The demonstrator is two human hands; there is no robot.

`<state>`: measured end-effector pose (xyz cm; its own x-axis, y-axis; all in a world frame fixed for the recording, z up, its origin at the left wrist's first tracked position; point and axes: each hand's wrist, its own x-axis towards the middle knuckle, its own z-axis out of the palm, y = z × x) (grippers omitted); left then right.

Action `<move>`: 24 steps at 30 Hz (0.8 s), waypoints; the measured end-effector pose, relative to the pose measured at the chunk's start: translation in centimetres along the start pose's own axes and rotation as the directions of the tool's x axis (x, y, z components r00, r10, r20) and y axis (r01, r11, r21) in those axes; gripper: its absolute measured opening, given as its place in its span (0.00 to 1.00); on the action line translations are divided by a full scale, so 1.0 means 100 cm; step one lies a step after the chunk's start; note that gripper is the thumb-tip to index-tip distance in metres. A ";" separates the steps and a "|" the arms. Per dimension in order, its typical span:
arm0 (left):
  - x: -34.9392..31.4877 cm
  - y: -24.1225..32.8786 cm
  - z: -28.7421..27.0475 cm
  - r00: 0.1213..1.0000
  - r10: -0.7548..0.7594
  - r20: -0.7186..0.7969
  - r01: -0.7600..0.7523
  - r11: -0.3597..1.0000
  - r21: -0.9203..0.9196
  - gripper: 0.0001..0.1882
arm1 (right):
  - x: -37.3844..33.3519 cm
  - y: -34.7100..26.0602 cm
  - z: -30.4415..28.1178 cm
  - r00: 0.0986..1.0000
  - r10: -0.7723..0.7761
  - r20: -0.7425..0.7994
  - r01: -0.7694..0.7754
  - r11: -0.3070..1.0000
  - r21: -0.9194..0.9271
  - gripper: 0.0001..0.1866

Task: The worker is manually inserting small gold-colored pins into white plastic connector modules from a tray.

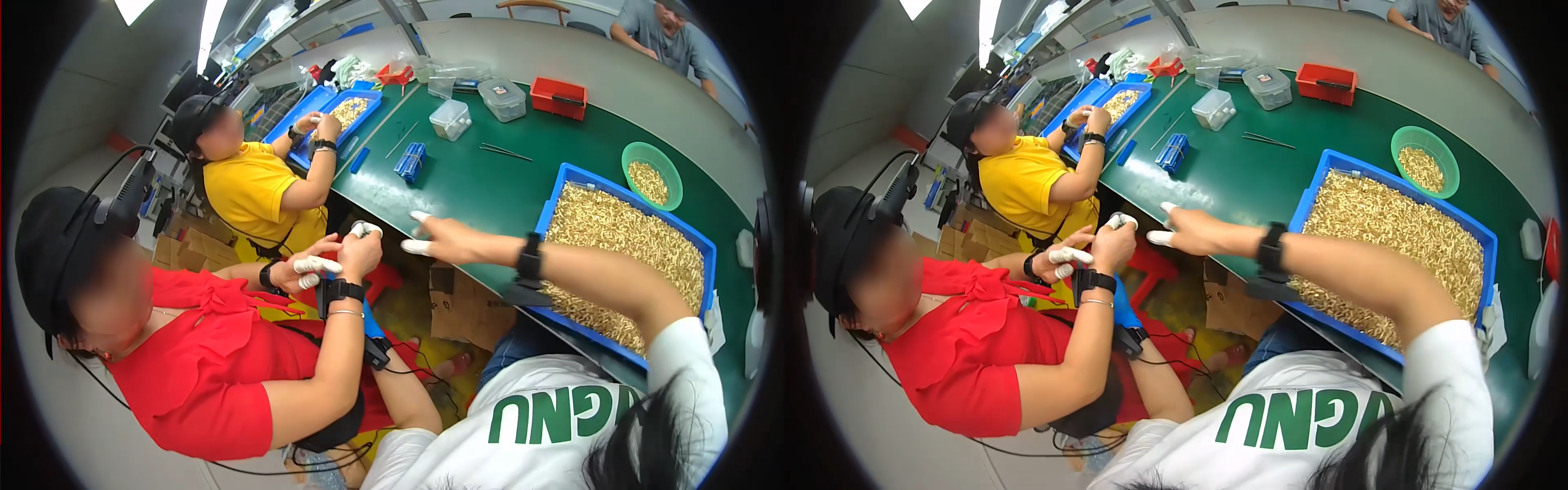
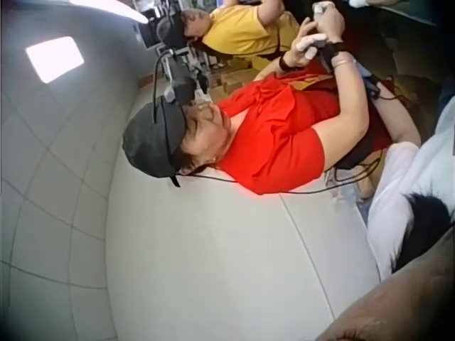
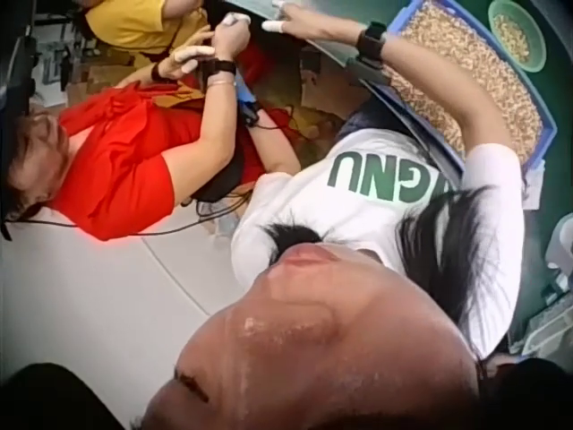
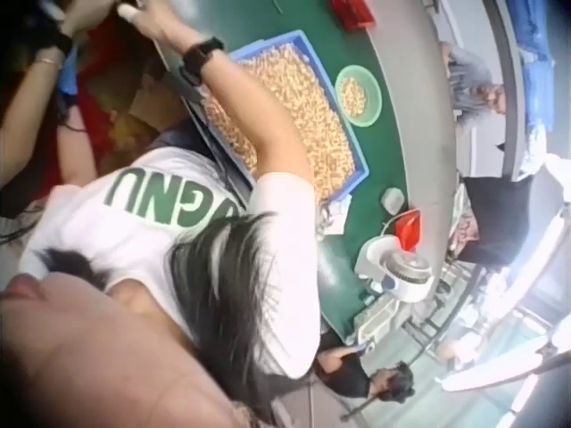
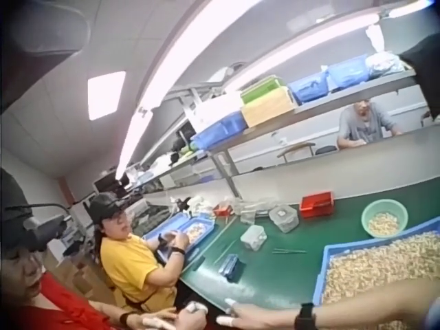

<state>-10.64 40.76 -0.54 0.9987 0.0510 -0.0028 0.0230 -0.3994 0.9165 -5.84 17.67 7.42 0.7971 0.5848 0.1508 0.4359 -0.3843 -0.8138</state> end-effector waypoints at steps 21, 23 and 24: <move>0.084 0.045 -0.032 0.893 0.383 0.237 0.100 -0.682 0.725 0.11 | 0.089 -0.066 0.062 0.986 0.081 0.149 -0.168 0.575 0.801 0.25; 0.085 0.038 -0.036 0.891 0.410 0.195 0.175 -0.707 0.685 0.10 | 0.089 -0.073 0.059 0.984 0.007 0.179 -0.149 0.588 0.795 0.26; 0.083 0.038 -0.036 0.885 0.434 0.168 0.235 -0.729 0.643 0.10 | 0.086 -0.077 0.056 0.985 0.004 0.171 -0.139 0.600 0.788 0.27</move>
<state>-2.44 42.94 4.38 0.9018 -0.2818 0.3277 0.2472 -0.2858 -0.9259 -4.71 29.64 11.88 0.7156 0.6967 0.0494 -0.1782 0.2505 -0.9516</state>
